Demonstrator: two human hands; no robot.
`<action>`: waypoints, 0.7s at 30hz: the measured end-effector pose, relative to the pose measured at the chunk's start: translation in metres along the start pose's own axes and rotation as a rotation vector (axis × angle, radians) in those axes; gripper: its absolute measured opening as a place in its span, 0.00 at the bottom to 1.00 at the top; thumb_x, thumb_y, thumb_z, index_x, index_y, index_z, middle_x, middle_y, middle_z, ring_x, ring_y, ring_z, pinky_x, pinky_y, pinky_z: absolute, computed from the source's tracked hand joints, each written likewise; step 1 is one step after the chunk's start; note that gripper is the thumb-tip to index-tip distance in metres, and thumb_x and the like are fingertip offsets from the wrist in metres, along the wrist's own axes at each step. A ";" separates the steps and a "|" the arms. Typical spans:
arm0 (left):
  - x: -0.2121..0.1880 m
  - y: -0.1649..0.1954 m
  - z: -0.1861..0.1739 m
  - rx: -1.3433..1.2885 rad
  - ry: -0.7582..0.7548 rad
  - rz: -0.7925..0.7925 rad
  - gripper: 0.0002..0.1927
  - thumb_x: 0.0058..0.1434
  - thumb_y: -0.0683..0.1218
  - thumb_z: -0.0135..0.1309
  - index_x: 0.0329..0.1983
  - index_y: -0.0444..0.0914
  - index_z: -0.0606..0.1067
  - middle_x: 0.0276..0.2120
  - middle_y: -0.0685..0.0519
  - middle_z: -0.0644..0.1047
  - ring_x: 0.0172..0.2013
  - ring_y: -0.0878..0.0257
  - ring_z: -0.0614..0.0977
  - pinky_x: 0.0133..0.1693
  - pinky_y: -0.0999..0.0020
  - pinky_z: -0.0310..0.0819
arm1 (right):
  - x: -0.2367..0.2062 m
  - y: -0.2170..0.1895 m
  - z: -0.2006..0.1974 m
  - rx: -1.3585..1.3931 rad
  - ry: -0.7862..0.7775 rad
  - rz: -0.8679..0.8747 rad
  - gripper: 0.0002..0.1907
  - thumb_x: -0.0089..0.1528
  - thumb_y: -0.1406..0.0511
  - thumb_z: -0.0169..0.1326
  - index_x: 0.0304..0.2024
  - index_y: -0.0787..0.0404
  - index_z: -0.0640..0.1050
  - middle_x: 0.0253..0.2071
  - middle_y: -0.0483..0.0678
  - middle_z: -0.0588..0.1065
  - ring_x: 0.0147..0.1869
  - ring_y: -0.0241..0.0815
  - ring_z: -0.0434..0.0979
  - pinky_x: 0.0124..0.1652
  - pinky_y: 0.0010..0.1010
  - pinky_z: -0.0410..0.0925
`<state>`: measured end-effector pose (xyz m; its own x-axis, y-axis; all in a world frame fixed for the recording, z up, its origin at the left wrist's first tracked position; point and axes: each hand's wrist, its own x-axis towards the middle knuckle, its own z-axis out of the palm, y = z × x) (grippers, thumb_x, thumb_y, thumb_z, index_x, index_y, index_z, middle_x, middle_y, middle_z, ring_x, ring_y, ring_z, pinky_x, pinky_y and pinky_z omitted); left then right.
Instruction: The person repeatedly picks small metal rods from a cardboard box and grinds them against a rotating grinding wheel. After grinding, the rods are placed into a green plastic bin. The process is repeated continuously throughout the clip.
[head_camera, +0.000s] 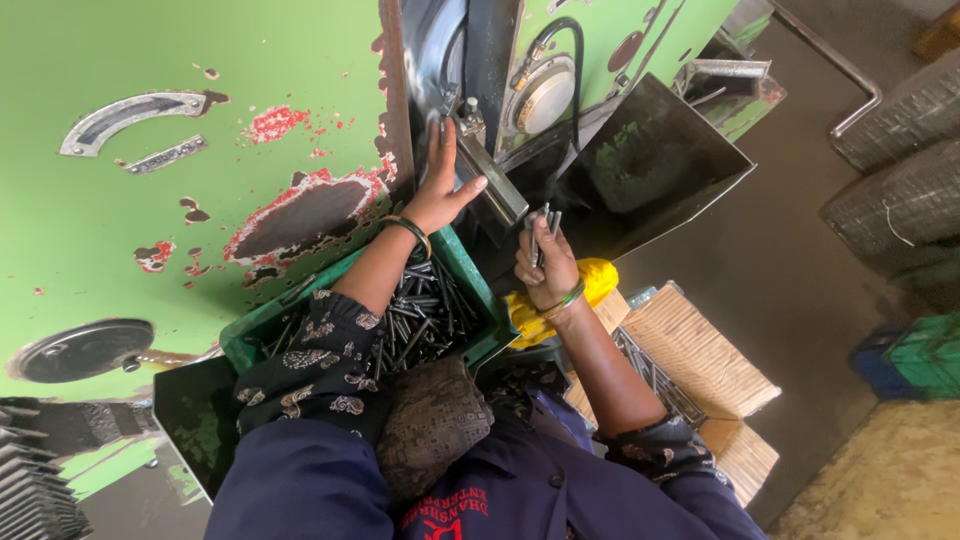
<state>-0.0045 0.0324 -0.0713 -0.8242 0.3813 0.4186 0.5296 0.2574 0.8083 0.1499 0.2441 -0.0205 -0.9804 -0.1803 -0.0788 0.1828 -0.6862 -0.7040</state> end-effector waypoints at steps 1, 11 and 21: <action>0.000 -0.001 0.000 0.010 0.001 -0.005 0.55 0.70 0.56 0.58 0.80 0.41 0.30 0.77 0.32 0.27 0.78 0.38 0.31 0.74 0.47 0.35 | 0.001 0.000 -0.002 0.022 -0.006 0.000 0.10 0.72 0.56 0.50 0.45 0.54 0.70 0.24 0.40 0.63 0.18 0.29 0.55 0.20 0.21 0.52; -0.003 0.004 0.002 0.011 0.080 -0.001 0.47 0.75 0.57 0.51 0.83 0.41 0.36 0.80 0.35 0.32 0.81 0.42 0.41 0.77 0.50 0.41 | -0.004 -0.001 -0.002 0.017 -0.009 0.050 0.07 0.70 0.59 0.52 0.42 0.53 0.71 0.44 0.47 0.79 0.19 0.26 0.56 0.21 0.18 0.54; 0.001 0.019 -0.006 0.138 -0.012 0.053 0.71 0.55 0.68 0.66 0.76 0.38 0.25 0.74 0.31 0.26 0.75 0.36 0.33 0.72 0.45 0.36 | 0.002 -0.001 -0.003 0.031 0.087 0.039 0.07 0.70 0.61 0.51 0.47 0.53 0.70 0.40 0.47 0.76 0.22 0.29 0.59 0.22 0.20 0.56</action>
<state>0.0037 0.0324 -0.0531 -0.7926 0.4081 0.4531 0.5951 0.3559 0.7205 0.1479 0.2469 -0.0221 -0.9748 -0.1463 -0.1682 0.2221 -0.7013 -0.6774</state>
